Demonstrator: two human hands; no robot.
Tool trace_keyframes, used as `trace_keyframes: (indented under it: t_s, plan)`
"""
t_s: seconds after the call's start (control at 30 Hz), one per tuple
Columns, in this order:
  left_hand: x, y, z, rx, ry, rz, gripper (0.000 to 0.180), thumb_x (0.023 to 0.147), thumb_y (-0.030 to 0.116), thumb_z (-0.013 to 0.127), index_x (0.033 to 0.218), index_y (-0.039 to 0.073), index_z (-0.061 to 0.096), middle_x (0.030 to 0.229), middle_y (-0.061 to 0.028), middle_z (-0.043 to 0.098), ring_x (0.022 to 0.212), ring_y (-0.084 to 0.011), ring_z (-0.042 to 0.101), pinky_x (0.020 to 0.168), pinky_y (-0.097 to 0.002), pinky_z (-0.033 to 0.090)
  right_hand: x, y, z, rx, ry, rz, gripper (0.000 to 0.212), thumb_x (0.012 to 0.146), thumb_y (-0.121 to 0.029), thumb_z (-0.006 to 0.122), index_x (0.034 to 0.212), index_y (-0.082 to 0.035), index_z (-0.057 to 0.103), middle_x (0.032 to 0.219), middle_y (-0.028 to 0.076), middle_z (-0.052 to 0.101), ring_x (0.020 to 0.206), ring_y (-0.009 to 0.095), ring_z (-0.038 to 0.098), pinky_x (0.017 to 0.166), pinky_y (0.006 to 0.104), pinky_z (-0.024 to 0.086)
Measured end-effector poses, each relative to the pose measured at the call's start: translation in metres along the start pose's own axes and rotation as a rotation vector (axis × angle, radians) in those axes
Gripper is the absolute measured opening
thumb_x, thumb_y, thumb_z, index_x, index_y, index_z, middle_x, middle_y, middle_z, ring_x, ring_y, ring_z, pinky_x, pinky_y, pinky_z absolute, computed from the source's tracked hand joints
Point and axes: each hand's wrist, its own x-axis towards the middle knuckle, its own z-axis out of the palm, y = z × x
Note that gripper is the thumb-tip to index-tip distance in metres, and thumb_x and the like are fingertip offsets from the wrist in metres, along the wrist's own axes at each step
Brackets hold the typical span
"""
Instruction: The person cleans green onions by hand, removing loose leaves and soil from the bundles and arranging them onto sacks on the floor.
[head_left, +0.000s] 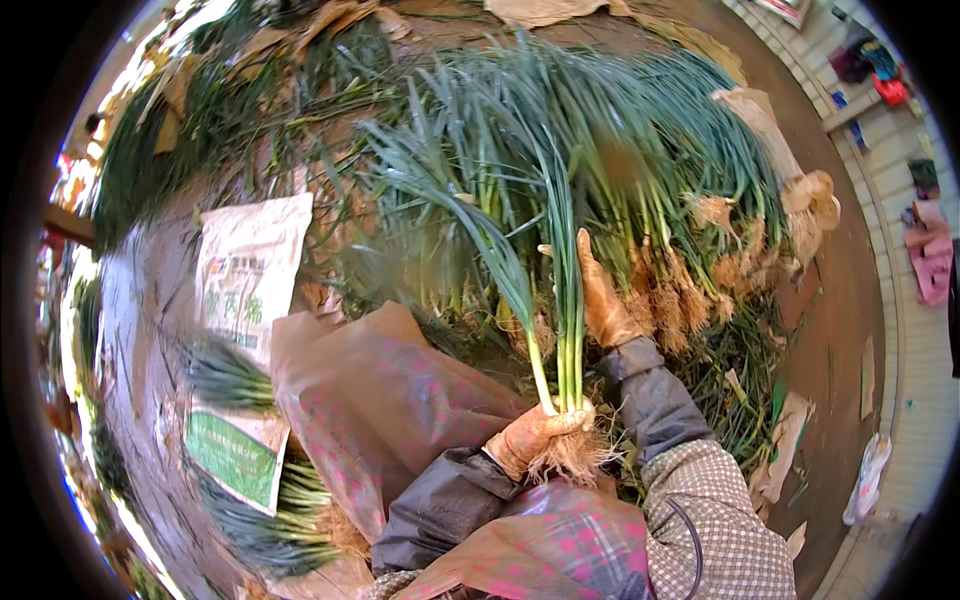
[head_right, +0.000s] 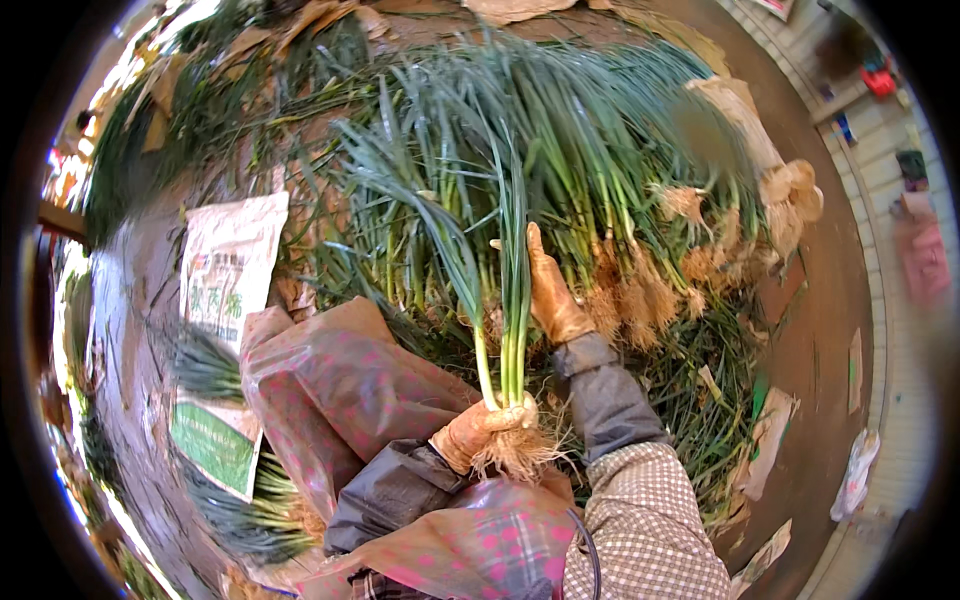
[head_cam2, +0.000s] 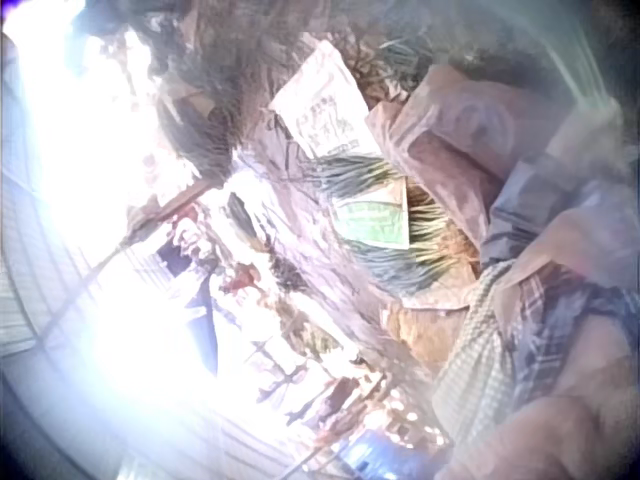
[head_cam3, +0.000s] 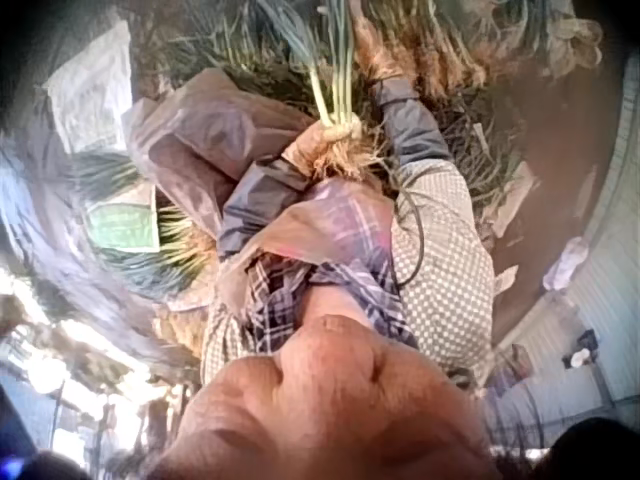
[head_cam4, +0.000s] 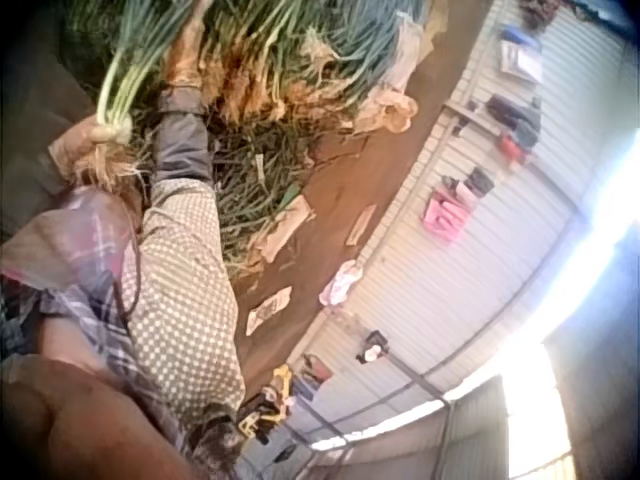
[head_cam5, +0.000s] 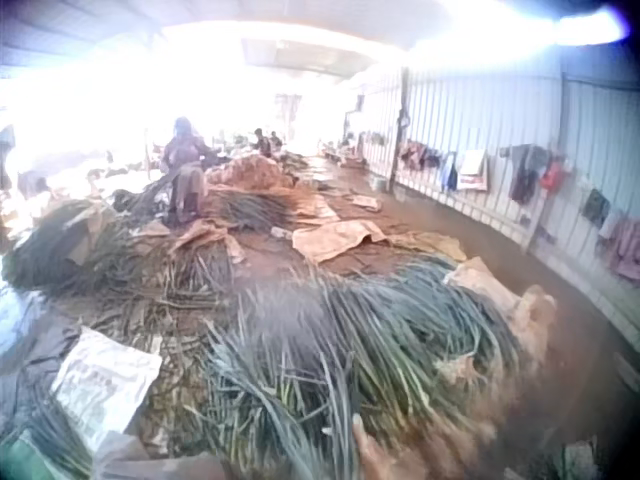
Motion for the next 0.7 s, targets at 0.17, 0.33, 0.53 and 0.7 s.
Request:
trace_keyframes:
  t_s: [0.17,0.33,0.53,0.7]
  plan:
    - [0.002,0.011,0.019,-0.228,-0.061,0.107,0.032,0.085,0.035,0.067,0.082,0.008,0.049,0.068,-0.0022,0.046,0.058,-0.0112,0.040,0.052,-0.0249,0.033,0.040,0.016,-0.043,-0.366,0.359,-0.289,0.050,0.096,-0.049,0.044,0.094,-0.003,0.064,0.063,0.000,0.053,0.051,0.012,0.048,0.045,0.0293,0.044]
    - [-0.015,0.018,0.012,-0.335,-0.138,0.116,0.033,0.081,0.034,0.072,0.080,0.011,0.049,0.068,-0.0023,0.045,0.058,-0.0112,0.039,0.052,-0.0248,0.033,0.001,0.037,-0.051,-0.277,0.389,-0.166,0.044,0.100,-0.037,0.044,0.079,-0.004,0.063,0.056,0.001,0.053,0.041,0.004,0.037,0.032,0.0204,0.029]
    - [-0.021,0.033,0.027,-0.352,-0.539,0.282,0.026,0.082,0.030,0.069,0.074,0.008,0.057,0.061,-0.0066,0.053,0.054,-0.0187,0.051,0.050,-0.0317,0.039,-0.096,0.102,-0.139,-0.667,0.537,0.237,0.073,0.091,-0.068,0.036,0.069,-0.004,0.064,0.062,0.005,0.058,0.050,0.014,0.049,0.055,0.0378,0.047]
    - [-0.011,0.049,0.034,-0.117,0.242,0.219,0.029,0.086,0.017,0.064,0.109,0.002,0.057,0.078,-0.0071,0.059,0.064,-0.0154,0.054,0.055,-0.0276,0.045,-0.112,0.067,-0.140,-1.919,0.485,-0.053,0.058,0.084,-0.064,0.053,0.083,-0.007,0.065,0.056,0.007,0.057,0.049,0.022,0.057,0.045,0.0346,0.043]
